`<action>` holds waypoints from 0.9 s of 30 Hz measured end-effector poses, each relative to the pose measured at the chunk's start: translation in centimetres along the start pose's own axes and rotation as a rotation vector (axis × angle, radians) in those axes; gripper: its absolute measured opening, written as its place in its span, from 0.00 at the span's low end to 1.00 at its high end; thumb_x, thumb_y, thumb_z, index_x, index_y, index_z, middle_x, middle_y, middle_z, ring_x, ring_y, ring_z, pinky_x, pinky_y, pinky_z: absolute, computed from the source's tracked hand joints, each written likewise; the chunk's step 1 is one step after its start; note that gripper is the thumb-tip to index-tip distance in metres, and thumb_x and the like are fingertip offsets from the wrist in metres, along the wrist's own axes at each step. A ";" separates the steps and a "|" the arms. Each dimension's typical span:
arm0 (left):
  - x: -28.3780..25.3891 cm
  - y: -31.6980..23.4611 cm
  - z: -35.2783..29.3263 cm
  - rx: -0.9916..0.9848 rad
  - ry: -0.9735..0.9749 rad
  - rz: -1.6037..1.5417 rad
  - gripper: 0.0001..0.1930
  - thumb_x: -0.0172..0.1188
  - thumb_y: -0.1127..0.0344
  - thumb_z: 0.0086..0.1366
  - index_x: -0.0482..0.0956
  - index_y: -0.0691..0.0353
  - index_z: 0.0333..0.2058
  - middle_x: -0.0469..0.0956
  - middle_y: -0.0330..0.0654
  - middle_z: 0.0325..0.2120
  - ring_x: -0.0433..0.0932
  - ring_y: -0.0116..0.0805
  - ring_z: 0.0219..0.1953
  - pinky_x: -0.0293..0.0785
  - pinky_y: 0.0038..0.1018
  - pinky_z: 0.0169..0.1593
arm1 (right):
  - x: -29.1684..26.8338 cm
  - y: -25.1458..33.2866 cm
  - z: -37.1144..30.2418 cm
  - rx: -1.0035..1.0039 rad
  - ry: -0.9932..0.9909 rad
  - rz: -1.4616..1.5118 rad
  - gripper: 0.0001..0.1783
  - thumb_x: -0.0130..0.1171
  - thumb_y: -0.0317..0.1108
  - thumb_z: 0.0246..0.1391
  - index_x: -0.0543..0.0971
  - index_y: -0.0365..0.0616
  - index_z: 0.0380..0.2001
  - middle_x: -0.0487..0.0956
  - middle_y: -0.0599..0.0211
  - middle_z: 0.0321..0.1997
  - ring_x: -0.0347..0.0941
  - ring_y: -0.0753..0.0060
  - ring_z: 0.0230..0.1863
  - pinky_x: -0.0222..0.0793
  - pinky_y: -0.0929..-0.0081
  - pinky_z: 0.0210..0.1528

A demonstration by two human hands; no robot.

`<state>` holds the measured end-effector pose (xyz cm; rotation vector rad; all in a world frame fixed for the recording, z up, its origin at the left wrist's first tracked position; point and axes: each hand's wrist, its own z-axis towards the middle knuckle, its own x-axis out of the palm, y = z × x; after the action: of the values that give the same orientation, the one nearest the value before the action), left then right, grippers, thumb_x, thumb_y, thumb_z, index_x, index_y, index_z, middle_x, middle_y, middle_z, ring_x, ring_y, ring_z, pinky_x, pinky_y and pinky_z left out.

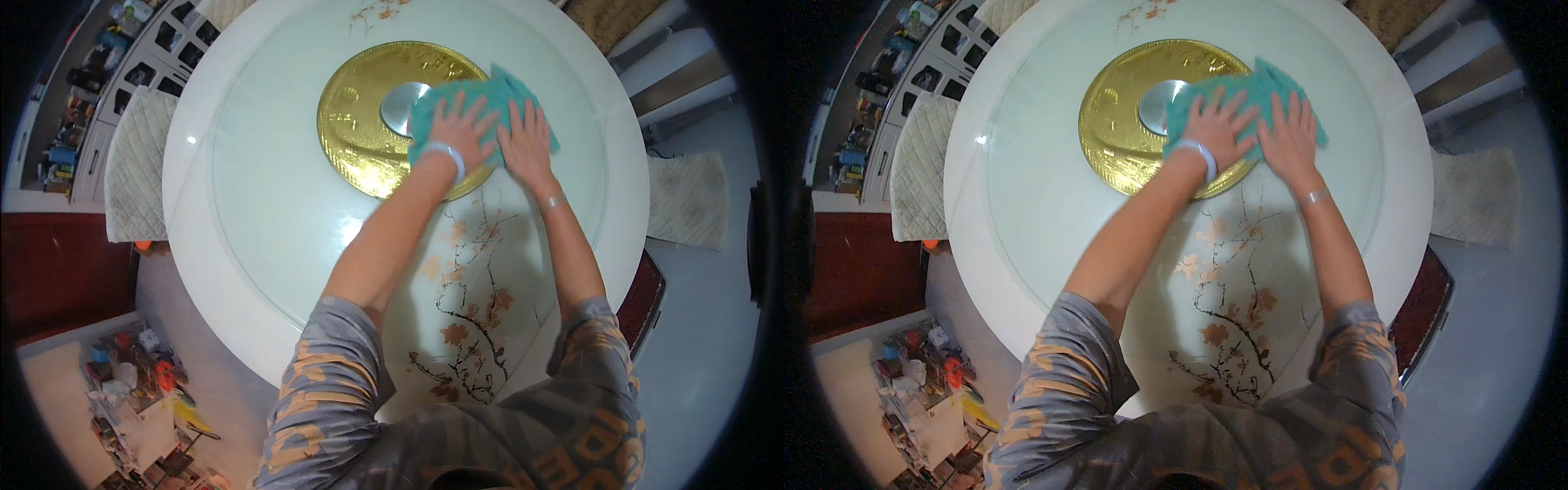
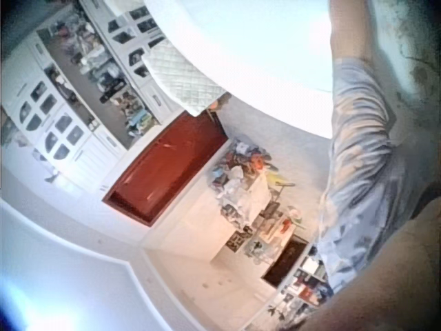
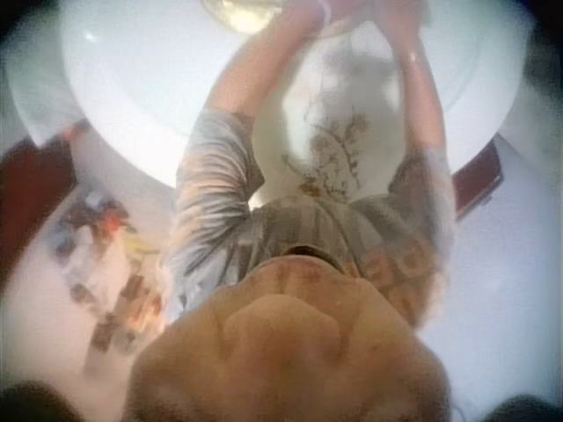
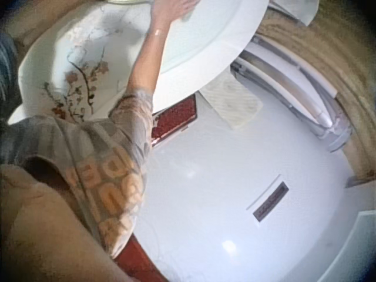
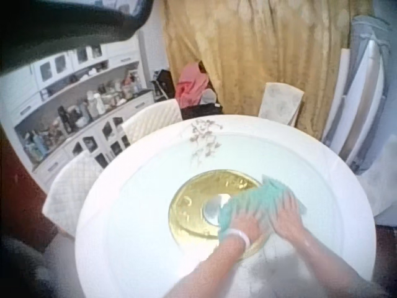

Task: The person wipes the top of a round table with a green cloth, then moves to wipe the underside edges and legs of the table.

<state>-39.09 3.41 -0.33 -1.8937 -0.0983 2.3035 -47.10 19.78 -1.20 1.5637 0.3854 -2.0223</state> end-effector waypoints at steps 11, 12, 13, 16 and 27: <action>-4.8 14.2 -14.5 -0.483 0.033 0.160 0.36 0.44 0.35 0.67 0.53 0.37 0.70 0.48 0.41 0.72 0.44 0.55 0.73 0.41 0.57 0.69 | 3.3 21.5 3.5 -0.399 0.090 0.100 0.33 0.40 0.55 0.65 0.62 0.54 0.69 0.54 0.55 0.75 0.45 0.43 0.75 0.36 0.45 0.72; -5.0 12.8 -16.2 -0.493 0.015 0.149 0.36 0.45 0.36 0.67 0.52 0.39 0.70 0.47 0.42 0.72 0.44 0.55 0.73 0.41 0.58 0.68 | 3.0 21.7 2.0 -0.435 0.091 0.123 0.32 0.41 0.53 0.64 0.63 0.53 0.68 0.54 0.54 0.75 0.45 0.44 0.75 0.36 0.46 0.72; -5.6 11.4 -17.8 -0.508 0.030 0.155 0.36 0.46 0.37 0.67 0.52 0.42 0.70 0.47 0.43 0.72 0.44 0.55 0.73 0.40 0.58 0.68 | 2.0 21.9 0.4 -0.458 0.096 0.205 0.32 0.44 0.51 0.64 0.64 0.51 0.67 0.54 0.54 0.75 0.45 0.45 0.75 0.37 0.47 0.73; -6.0 6.0 -20.2 -0.482 0.076 0.136 0.37 0.48 0.41 0.67 0.52 0.47 0.71 0.46 0.46 0.72 0.42 0.56 0.73 0.39 0.59 0.68 | -0.6 19.5 -4.2 -0.497 0.119 0.344 0.31 0.49 0.47 0.62 0.65 0.48 0.66 0.55 0.54 0.74 0.45 0.48 0.75 0.39 0.51 0.73; -2.8 -9.0 -11.1 0.013 0.102 -0.156 0.36 0.52 0.41 0.64 0.57 0.45 0.69 0.51 0.41 0.71 0.44 0.52 0.73 0.38 0.55 0.70 | -5.2 0.2 -13.9 -0.015 0.104 0.111 0.39 0.56 0.51 0.58 0.61 0.45 0.67 0.53 0.49 0.74 0.47 0.45 0.74 0.43 0.48 0.72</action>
<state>-26.94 11.27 1.57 -1.9198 -0.2096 2.0985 -34.99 28.36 -0.18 1.6479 0.3448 -1.8561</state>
